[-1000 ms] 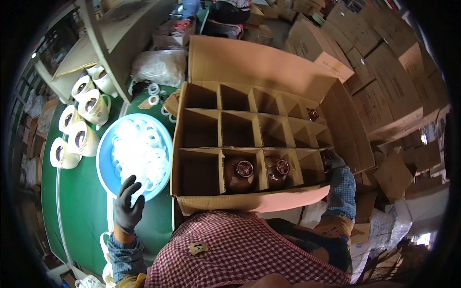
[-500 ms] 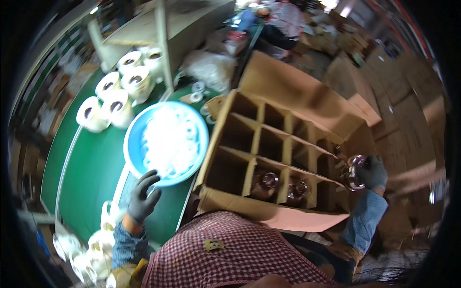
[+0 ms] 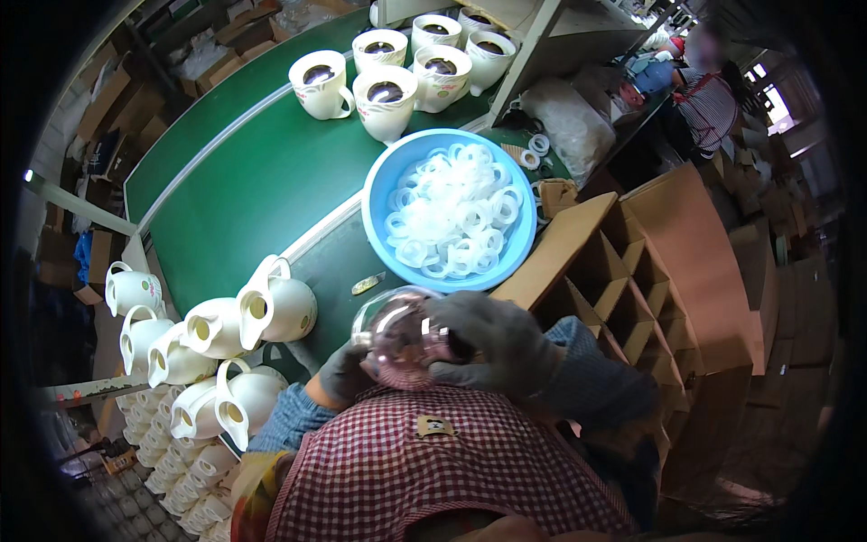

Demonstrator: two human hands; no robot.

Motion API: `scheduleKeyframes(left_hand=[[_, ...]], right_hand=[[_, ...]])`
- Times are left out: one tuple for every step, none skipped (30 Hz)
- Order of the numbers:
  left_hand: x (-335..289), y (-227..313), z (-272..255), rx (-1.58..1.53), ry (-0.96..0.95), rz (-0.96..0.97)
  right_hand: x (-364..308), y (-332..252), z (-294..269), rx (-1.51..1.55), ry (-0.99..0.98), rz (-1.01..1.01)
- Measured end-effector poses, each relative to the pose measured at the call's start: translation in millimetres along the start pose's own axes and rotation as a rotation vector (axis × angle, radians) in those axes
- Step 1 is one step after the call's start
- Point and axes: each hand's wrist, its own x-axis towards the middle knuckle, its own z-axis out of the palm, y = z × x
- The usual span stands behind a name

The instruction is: The person repeatedly picks up white ceramic pitchers from a conveyor belt, inserts a small white plastic ring into the spout, and places the pitcher into a cardboard box. The process is repeated for multiple units.

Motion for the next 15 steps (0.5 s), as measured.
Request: scheduleKeyframes(left_hand=[[-18.4,-6.0,-23.2,-0.025,0.024,0.065],[-32.2,-12.1,-42.1,-0.050,0.041,0.122],[-50.2,-16.1,-49.7,-0.034,0.077,0.209],[-61.0,-18.5,-53.4,-0.021,0.096,0.273],[-67.4,-21.6,-55.3,-0.010,0.143,0.346],[-70.8,-22.0,-66.1,-0.045,0.174,0.369],[-69.5,-15.7,-71.2,-0.073,0.189,0.383],[-67.6,-10.7,-74.2,-0.102,0.205,0.399],[-64.0,-3.9,-69.7,-0.045,0.217,0.437],[-64.7,-5.2,-78.1,0.072,0.311,0.495],[-64.1,-1.2,-74.2,0.045,0.311,0.518],[-62.2,4.7,-69.6,0.019,0.308,0.537],[-62.9,6.1,-71.5,-0.009,0.291,0.543],[-63.7,7.0,-73.2,-0.035,0.272,0.546],[-64.4,8.4,-73.9,-0.061,0.253,0.552]], right_hand=[[13.9,3.5,2.8,0.073,-0.154,-0.036],[27.9,10.5,1.7,0.141,-0.305,-0.063],[47.3,31.9,5.9,0.273,-0.367,-0.127],[57.0,56.8,1.6,0.291,-0.340,-0.021],[71.5,93.2,6.8,0.025,-0.171,0.040],[96.0,115.2,-9.9,-0.150,-0.258,0.291],[109.4,142.3,-19.6,-0.492,-0.350,0.358],[113.3,162.4,-19.7,-0.687,-0.452,0.453],[119.3,182.3,-12.4,-0.724,-0.601,0.445],[122.5,204.4,8.6,-0.797,-0.719,0.469],[125.1,212.5,25.2,-0.851,-0.795,0.452],[125.5,216.8,38.8,-0.905,-0.869,0.439],[125.9,220.3,51.4,-0.969,-0.882,0.482],[122.8,232.6,59.9,-0.967,-0.874,0.509],[124.0,238.7,64.2,-0.966,-0.865,0.534]])
